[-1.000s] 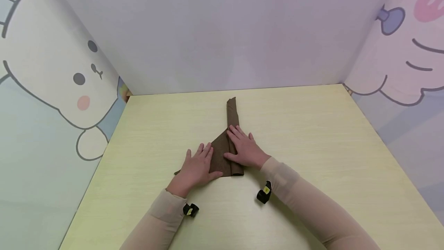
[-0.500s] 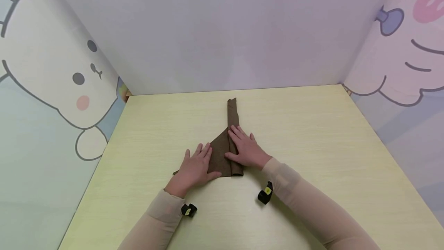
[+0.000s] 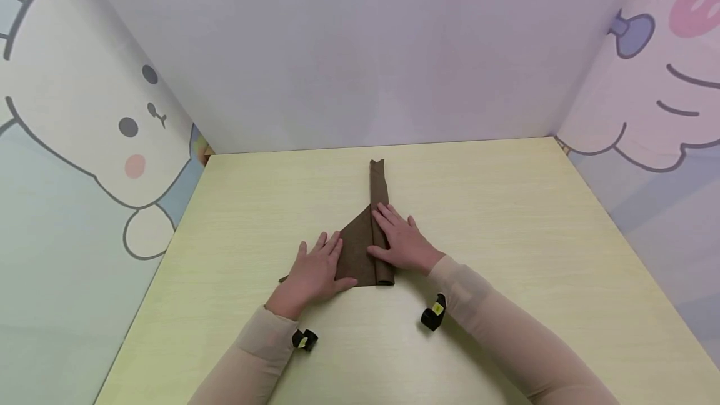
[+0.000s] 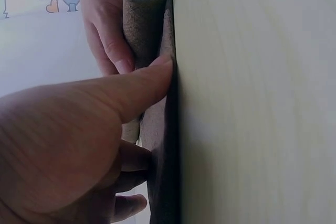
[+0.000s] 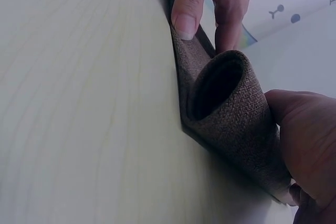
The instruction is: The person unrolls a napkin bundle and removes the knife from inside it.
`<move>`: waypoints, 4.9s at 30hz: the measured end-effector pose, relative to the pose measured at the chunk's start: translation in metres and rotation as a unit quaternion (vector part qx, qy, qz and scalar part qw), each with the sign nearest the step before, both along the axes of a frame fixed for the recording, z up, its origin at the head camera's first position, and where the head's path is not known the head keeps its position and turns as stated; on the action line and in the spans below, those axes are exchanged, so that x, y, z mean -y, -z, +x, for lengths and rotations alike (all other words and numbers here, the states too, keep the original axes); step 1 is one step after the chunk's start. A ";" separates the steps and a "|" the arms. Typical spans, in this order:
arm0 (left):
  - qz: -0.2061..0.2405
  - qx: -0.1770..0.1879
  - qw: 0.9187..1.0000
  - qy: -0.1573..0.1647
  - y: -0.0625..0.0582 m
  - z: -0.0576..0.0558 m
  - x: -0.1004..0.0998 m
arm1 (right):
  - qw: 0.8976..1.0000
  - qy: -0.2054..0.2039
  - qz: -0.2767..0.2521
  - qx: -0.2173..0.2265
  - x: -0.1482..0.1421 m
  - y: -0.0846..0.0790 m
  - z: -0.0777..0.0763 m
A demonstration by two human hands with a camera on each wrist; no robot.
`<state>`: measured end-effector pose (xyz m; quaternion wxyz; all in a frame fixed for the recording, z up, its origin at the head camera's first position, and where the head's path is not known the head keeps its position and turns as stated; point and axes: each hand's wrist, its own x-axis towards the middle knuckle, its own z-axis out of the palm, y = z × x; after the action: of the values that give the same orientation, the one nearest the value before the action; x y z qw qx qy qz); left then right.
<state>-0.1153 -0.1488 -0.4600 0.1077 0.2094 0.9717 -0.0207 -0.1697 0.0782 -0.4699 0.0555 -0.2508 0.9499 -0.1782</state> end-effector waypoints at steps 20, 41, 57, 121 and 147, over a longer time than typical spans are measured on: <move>0.016 0.001 1.000 -0.001 -0.003 0.001 0.006 | 1.000 0.009 -0.022 0.008 -0.008 -0.002 0.002; 0.032 0.005 0.999 -0.017 0.000 -0.001 0.016 | 0.999 0.018 -0.043 0.022 -0.016 0.002 0.003; 0.029 0.002 0.999 -0.018 0.000 0.000 0.026 | 0.997 0.027 -0.062 0.033 -0.027 0.002 0.006; 0.011 0.006 1.000 -0.019 0.009 -0.010 -0.014 | 0.999 0.045 -0.012 0.015 0.012 0.006 -0.010; -0.006 0.001 1.000 -0.011 0.003 -0.013 -0.011 | 1.000 0.020 -0.013 0.011 0.004 0.006 -0.011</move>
<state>-0.1280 -0.1378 -0.4629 0.1102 0.1985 0.9736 -0.0254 -0.1810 0.0746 -0.4759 0.0595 -0.2306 0.9515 -0.1946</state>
